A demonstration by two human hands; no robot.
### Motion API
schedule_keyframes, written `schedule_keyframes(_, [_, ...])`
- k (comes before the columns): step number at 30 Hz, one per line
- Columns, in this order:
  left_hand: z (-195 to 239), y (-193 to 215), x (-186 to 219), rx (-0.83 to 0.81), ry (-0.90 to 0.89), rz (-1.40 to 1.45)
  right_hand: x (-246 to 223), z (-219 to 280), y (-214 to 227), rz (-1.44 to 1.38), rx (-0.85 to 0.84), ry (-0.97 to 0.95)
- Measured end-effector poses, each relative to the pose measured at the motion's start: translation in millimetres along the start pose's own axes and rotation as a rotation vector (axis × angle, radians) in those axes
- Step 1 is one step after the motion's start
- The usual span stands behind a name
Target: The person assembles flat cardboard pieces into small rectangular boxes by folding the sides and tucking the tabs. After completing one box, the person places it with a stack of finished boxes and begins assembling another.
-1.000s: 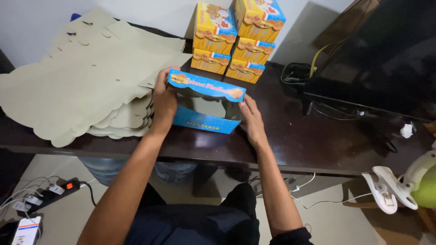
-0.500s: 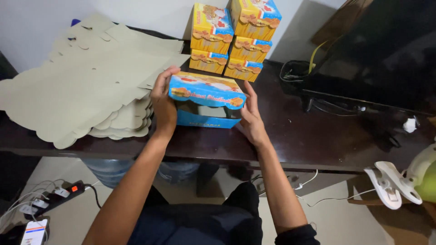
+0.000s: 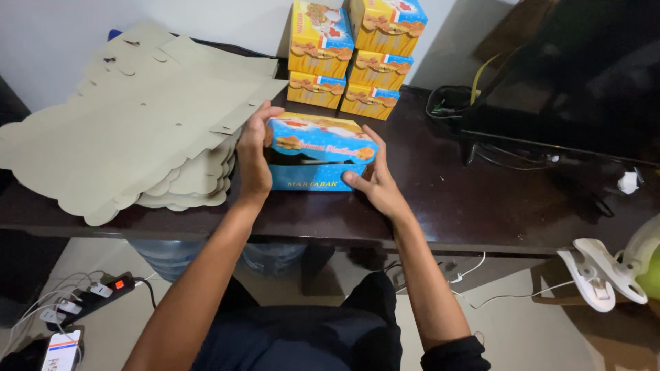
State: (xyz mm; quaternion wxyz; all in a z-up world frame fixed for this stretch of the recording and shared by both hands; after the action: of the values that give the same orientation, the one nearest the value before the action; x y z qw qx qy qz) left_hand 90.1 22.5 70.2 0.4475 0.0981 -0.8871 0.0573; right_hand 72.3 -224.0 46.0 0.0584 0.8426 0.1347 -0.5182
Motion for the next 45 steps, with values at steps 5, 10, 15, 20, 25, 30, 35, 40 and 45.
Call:
schedule_keyframes(5, [3.8, -3.2, 1.1, -0.003, 0.043, -0.021, 15.4, 0.0, 10.5, 0.048, 0.026, -0.042])
schedule_keyframes(10, [-1.2, -0.5, 1.9, 0.027, -0.001, -0.144, 4.1, 2.2, 4.2, 0.133, 0.033, -0.013])
schedule_keyframes(15, [1.0, 6.8, 0.2, 0.137, -0.106, -0.238, 5.8, 1.1, 1.3, 0.144, 0.033, -0.030])
schedule_keyframes(20, [4.3, -1.6, -11.6, 0.098, -0.071, -0.175, 12.6, 1.3, 9.4, 0.160, 0.071, -0.008])
schedule_keyframes(25, [3.4, -11.1, -22.1, -0.011, 0.001, -0.180, 7.0, 1.5, 8.9, 0.209, 0.058, 0.008])
schedule_keyframes(30, [4.6, -9.6, -35.7, -0.018, 0.187, -0.056, -1.0, 1.6, 0.3, 0.230, 0.053, 0.007])
schedule_keyframes(35, [17.1, -3.5, 7.4, -0.035, 0.323, -0.068, 0.6, 4.7, -4.2, 0.228, 0.066, -0.034])
schedule_keyframes(40, [10.8, -14.5, -47.6, -0.101, 0.356, -0.153, -10.8, 0.8, -10.9, 0.439, 0.022, -0.048])
schedule_keyframes(45, [11.9, -20.1, -49.3, -0.169, 0.324, -0.163, -4.8, 0.8, -2.7, 0.470, 0.025, -0.058])
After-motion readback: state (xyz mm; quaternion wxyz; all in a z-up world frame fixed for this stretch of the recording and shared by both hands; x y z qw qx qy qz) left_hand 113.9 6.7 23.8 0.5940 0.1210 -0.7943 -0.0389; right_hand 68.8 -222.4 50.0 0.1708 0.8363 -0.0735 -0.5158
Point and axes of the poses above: each hand's wrist, its own z-axis away from the middle knuckle, its own y-axis out of the back of the hand, x = y × z, the point moved 10 cm from there along -z, towards the middle knuckle, and after that the axes turned 15 degrees about -z, right-handed, at the moved point
